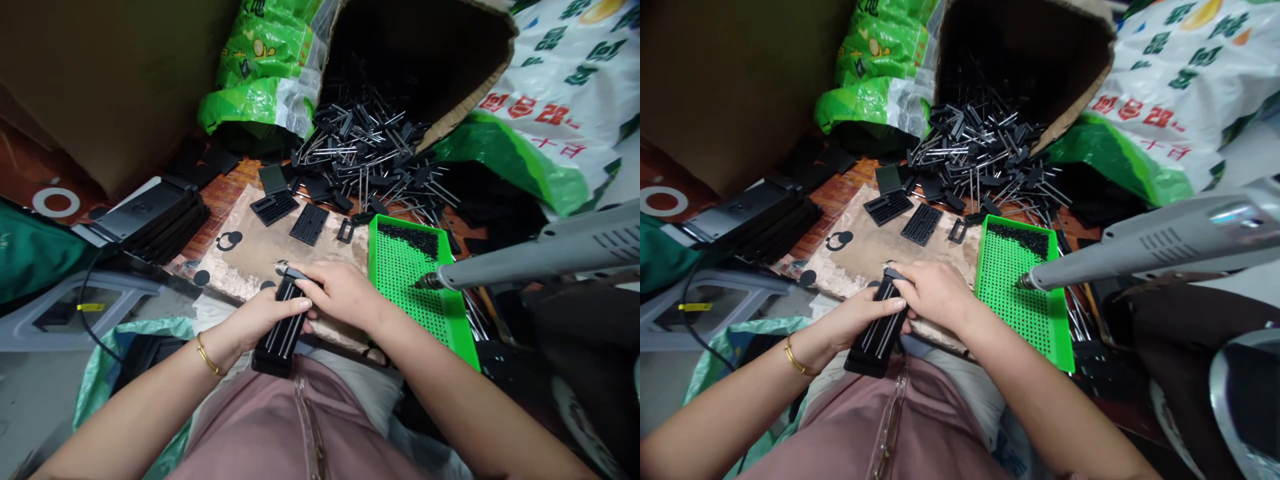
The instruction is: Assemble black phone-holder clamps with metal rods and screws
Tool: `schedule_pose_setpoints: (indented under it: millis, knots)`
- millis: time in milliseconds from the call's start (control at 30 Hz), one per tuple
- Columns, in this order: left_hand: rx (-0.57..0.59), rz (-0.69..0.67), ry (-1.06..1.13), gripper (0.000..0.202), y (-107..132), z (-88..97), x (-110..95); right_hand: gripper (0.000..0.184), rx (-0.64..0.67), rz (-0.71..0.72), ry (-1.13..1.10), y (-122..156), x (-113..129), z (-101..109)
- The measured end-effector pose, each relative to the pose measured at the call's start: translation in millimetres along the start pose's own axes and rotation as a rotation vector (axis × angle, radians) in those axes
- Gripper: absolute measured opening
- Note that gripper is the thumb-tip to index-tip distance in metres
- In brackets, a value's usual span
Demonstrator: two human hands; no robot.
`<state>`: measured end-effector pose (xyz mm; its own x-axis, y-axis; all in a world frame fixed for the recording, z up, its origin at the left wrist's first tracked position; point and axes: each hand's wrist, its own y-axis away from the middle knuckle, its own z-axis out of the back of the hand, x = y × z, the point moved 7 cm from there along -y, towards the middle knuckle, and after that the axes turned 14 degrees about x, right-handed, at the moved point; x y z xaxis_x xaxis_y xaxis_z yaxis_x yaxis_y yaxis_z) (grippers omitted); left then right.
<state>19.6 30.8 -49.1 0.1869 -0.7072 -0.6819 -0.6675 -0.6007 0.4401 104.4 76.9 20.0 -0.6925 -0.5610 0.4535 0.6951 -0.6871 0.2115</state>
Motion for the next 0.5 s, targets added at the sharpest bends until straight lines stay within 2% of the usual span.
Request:
schedule_pose_setpoints:
  millis: [233,367,500]
  knots:
    - [-0.008,0.028,-0.063,0.037,-1.4,0.6,-1.1,0.031,0.085,-0.052,0.019,-3.9,5.6,2.7]
    - [0.033,0.071,-0.035,0.035,0.1,1.7,0.8,0.031,0.048,0.007,-0.035,-2.0,4.7,0.0]
    - [0.071,0.059,-0.003,0.032,2.1,0.2,0.2,0.035,-0.016,0.073,-0.164,0.5,-0.5,-6.5]
